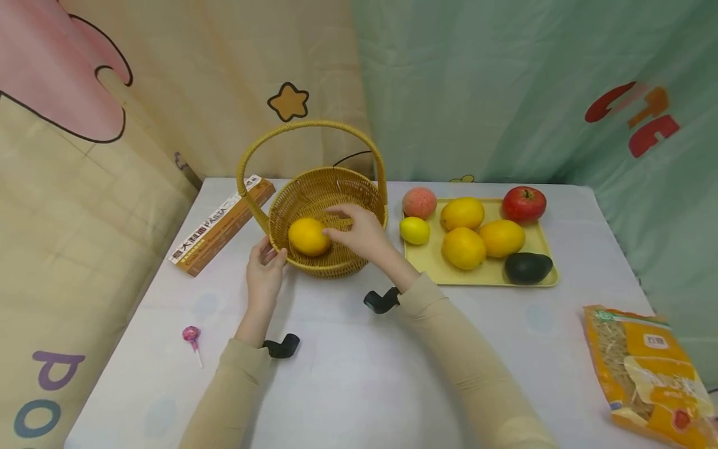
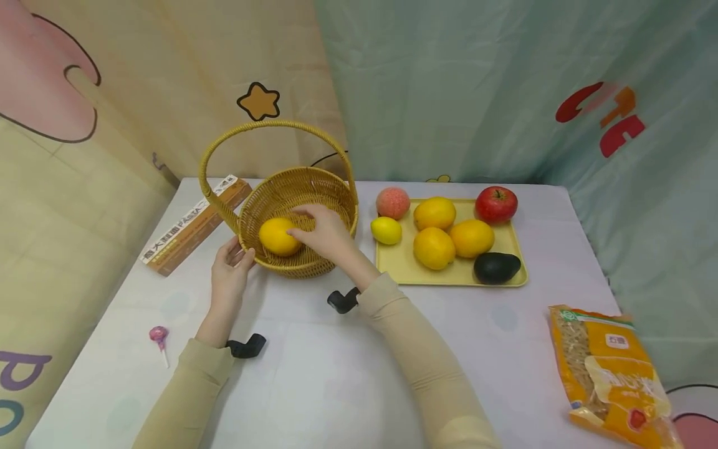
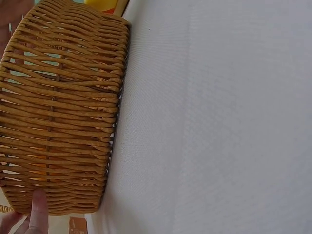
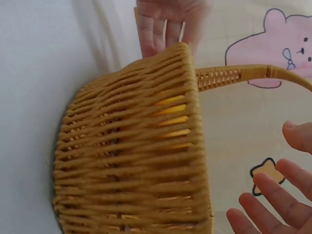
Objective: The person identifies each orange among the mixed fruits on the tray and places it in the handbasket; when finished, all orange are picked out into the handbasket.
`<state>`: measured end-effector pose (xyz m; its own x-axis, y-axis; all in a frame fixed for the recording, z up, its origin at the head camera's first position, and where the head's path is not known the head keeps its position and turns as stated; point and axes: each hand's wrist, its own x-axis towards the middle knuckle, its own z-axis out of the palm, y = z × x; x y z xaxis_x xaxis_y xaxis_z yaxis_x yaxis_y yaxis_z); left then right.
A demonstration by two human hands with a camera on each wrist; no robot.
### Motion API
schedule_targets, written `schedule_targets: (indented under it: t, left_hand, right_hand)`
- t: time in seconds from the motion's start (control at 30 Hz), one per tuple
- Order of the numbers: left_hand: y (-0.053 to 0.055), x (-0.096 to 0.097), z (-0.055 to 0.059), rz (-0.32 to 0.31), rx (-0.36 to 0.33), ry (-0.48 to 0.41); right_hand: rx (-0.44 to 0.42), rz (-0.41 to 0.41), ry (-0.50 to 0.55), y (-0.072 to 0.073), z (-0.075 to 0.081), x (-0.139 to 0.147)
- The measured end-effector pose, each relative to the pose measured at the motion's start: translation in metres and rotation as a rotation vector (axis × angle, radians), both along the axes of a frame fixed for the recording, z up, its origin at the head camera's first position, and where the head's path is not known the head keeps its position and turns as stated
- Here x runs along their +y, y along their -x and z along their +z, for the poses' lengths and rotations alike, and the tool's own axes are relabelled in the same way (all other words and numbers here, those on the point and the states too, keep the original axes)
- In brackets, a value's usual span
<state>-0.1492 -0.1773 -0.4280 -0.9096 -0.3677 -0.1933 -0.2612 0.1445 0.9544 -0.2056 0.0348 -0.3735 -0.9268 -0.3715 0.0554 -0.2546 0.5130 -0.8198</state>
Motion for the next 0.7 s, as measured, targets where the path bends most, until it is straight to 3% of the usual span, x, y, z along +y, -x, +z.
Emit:
schedule_targets:
  t: [0.13,0.33,0.7]
  left_hand:
    - [-0.001,0.000,0.000,-0.007,-0.006,-0.002]
    - [-0.003,0.000,-0.001,-0.012,-0.023,0.001]
    - [-0.001,-0.004,0.000,-0.036,-0.004,0.031]
  right_hand:
    - [0.033,-0.036,0.086,-0.010,0.004,0.033]
    - [0.051,-0.137,0.119,-0.025,0.006,0.090]
    - [0.056,-0.325,0.009,-0.051,0.001,0.171]
